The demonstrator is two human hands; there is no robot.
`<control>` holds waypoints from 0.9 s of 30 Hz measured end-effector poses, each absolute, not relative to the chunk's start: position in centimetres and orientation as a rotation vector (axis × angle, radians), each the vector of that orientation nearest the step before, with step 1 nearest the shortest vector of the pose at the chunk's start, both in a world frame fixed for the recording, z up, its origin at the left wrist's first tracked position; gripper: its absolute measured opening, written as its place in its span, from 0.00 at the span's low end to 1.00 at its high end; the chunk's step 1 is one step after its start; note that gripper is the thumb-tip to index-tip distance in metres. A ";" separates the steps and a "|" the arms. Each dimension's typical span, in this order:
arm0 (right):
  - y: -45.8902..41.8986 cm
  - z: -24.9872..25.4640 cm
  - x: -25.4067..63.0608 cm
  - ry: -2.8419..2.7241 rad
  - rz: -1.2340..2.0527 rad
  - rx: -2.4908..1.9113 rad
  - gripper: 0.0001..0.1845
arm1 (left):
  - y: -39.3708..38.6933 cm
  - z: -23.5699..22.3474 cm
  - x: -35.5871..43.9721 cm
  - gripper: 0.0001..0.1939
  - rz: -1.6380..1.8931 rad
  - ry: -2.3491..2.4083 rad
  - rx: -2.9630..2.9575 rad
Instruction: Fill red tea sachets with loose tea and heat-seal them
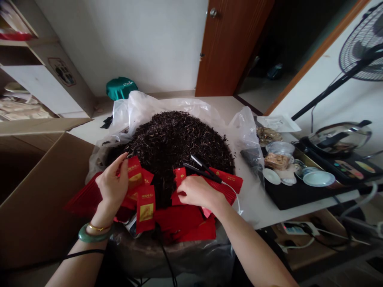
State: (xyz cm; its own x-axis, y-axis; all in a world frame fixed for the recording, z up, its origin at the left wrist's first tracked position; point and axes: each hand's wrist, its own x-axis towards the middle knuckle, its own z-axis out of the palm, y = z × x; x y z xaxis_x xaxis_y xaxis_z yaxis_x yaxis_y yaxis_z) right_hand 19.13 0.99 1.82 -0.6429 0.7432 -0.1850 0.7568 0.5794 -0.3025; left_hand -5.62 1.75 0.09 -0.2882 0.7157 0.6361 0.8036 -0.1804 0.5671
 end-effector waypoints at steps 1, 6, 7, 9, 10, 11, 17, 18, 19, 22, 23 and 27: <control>1.1 1.9 19.4 2.820 -0.562 1.287 0.09 | 1.9 0.0 -5.8 0.17 -1.407 -2.009 -1.802; 1.3 3.2 20.9 3.311 -0.561 1.243 0.11 | 2.4 -0.1 -6.3 0.29 -1.211 -2.141 -1.763; 1.3 3.5 21.1 3.396 -0.559 1.283 0.12 | 2.4 -0.1 -6.2 0.29 -1.213 -2.085 -1.762; 1.1 4.1 21.4 3.503 -0.564 1.445 0.12 | 2.2 -0.1 -5.9 0.27 -1.264 -1.928 -1.765; 1.1 4.2 21.4 3.518 -0.582 1.543 0.12 | 1.9 -0.1 -5.5 0.25 -1.317 -1.846 -1.793; 1.0 4.3 21.3 3.513 -0.615 1.632 0.11 | 1.6 -0.2 -5.0 0.24 -1.385 -1.766 -1.861; 0.5 4.1 20.0 3.355 -0.986 1.894 0.11 | -1.1 -1.4 -1.2 0.22 -1.657 -1.644 -2.670; 0.4 4.0 19.7 3.340 -1.008 1.915 0.11 | -1.4 -1.6 -0.7 0.18 -1.660 -1.711 -2.720; 0.3 3.8 19.5 3.349 -0.988 1.923 0.12 | -1.6 -1.8 -0.4 0.14 -1.654 -1.792 -2.750; 0.2 3.0 18.7 3.486 -0.694 1.865 0.15 | -1.8 -2.0 0.1 0.15 -1.705 -2.019 -2.723; 0.2 2.7 18.5 3.539 -0.554 1.820 0.16 | -1.8 -2.0 0.2 0.15 -1.766 -2.076 -2.685; 0.3 1.8 18.0 3.579 -0.127 1.708 0.20 | -1.8 -1.7 0.5 0.17 -2.037 -2.248 -2.534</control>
